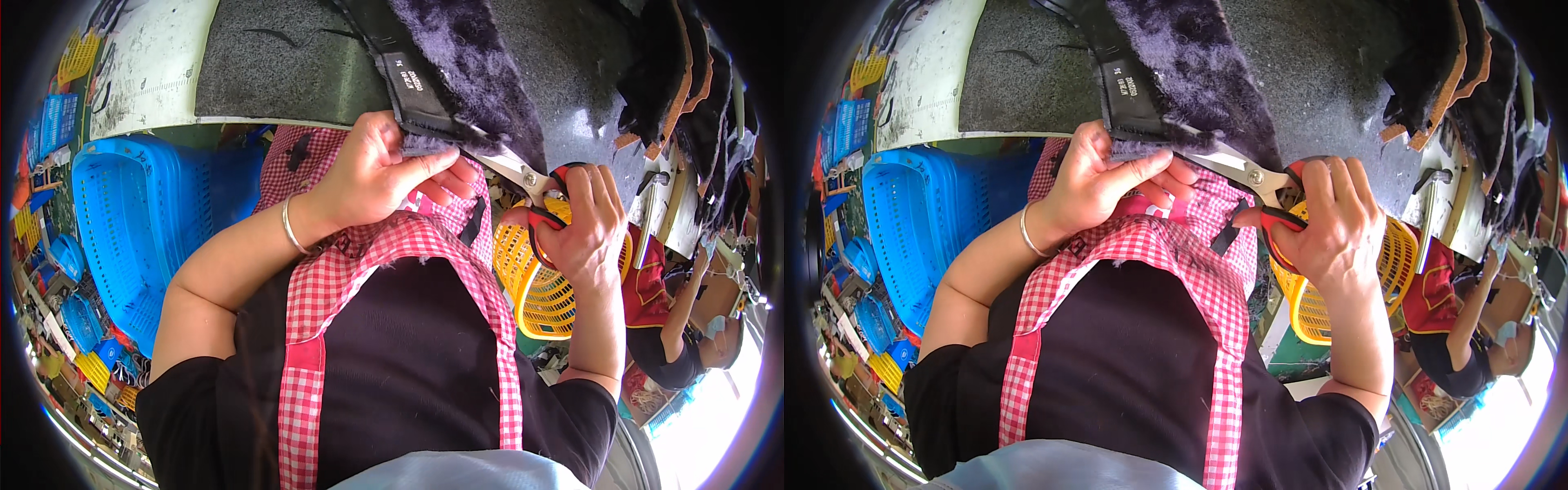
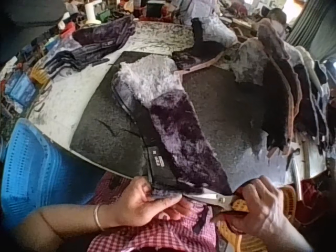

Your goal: Trimming excess material from shoe upper components using scissors.

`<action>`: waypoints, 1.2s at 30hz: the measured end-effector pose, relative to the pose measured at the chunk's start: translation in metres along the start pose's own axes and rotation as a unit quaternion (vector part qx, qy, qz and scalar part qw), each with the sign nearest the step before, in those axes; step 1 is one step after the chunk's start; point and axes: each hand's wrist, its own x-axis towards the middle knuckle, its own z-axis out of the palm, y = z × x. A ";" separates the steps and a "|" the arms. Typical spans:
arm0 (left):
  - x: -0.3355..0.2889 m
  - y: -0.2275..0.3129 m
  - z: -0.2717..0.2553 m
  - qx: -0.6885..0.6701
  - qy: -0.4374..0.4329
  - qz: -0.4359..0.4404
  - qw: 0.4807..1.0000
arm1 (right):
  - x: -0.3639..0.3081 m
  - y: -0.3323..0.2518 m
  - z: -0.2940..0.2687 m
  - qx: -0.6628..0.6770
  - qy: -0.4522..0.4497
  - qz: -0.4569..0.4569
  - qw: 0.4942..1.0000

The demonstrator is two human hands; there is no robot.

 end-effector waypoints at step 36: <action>0.020 -0.035 0.017 -0.134 -0.041 0.024 0.990 | 0.012 -0.005 -0.029 -0.115 -0.073 -0.030 0.990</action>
